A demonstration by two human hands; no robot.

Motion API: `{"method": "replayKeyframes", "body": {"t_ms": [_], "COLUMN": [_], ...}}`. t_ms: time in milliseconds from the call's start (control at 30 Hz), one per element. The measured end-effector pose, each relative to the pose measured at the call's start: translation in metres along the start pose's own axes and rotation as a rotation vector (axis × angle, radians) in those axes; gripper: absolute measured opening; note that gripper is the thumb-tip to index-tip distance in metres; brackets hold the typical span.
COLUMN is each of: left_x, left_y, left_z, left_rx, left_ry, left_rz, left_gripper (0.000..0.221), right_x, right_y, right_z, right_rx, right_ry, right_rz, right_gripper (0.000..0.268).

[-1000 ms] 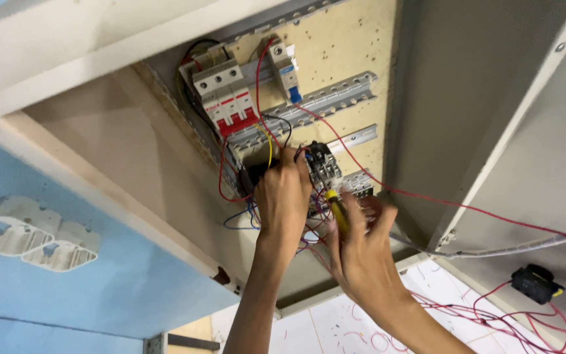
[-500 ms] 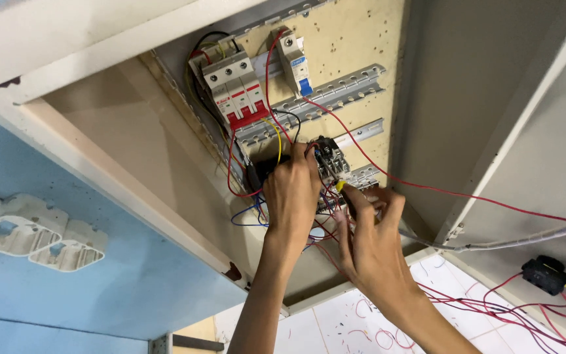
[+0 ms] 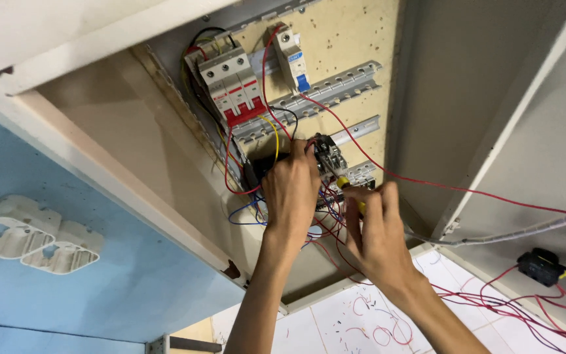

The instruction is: Connecting electrical wires to terminal blocks inside a control panel using a screwdriver.

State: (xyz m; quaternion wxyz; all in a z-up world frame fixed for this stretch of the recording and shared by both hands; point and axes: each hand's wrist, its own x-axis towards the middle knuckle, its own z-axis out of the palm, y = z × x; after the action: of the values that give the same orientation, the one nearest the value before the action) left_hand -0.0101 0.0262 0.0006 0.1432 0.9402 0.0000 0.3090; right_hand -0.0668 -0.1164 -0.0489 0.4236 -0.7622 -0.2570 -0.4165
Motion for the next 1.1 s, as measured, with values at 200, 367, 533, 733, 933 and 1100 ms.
{"method": "replayKeyframes", "body": {"t_ms": [200,367,533,733,933,1100], "left_x": [0.000,-0.002,0.000,0.006,0.008,0.008], "left_y": [-0.001,0.003,0.001,0.006,0.009,0.006], "left_z": [0.000,-0.004,-0.002,0.002,0.013,0.005], "left_rx": [0.006,-0.009,-0.015,0.040,0.021,-0.025], "left_ry": [0.015,0.016,0.028,0.012,0.172,0.102], "left_rz": [-0.002,0.000,-0.011,-0.003,0.001,-0.030], "left_gripper": [0.020,0.020,0.020,0.020,0.017,0.018], "right_x": [-0.009,-0.007,-0.001,-0.001,-0.006,0.010], "right_y": [0.022,0.005,0.014,0.030,0.025,-0.012], "right_z": [-0.001,0.004,0.010,-0.001,-0.002,-0.011], "right_rx": [0.117,-0.103,-0.085,0.075,-0.023,-0.232], "right_ry": [-0.144,-0.052,0.045,0.009,-0.037,-0.037], "right_rz": [-0.219,-0.171,0.010,-0.207,-0.286,-0.080], "right_gripper": [0.032,0.028,0.029,0.031,0.035,0.041]}}
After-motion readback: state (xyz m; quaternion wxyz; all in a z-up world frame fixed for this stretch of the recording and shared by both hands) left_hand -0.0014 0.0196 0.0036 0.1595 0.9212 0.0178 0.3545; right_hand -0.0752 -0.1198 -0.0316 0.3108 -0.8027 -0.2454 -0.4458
